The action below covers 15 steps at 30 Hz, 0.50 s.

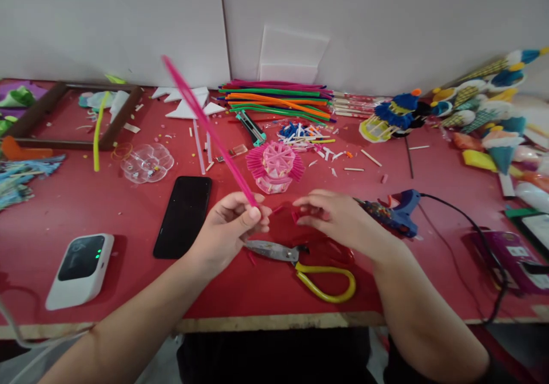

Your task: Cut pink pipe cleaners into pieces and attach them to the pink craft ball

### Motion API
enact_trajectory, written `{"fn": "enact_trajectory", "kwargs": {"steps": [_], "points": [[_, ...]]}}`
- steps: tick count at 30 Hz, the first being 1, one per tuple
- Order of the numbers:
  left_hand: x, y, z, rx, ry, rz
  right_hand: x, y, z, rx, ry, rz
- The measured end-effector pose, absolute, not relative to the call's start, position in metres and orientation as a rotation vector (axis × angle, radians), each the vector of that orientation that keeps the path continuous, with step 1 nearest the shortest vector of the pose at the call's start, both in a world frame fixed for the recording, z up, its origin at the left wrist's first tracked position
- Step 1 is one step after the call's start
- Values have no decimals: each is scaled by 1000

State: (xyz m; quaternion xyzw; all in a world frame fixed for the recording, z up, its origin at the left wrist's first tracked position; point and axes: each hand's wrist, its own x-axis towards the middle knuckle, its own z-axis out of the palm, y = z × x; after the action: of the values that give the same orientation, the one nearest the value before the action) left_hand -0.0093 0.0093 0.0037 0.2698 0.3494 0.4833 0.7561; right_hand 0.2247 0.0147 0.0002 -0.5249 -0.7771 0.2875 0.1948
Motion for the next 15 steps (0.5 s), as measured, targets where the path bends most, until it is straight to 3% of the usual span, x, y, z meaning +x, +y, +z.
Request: {"fn": "enact_trajectory", "kwargs": {"steps": [15], "points": [[-8, 13, 1, 498, 801, 1101, 212, 8, -7, -1346, -2430, 767]]}}
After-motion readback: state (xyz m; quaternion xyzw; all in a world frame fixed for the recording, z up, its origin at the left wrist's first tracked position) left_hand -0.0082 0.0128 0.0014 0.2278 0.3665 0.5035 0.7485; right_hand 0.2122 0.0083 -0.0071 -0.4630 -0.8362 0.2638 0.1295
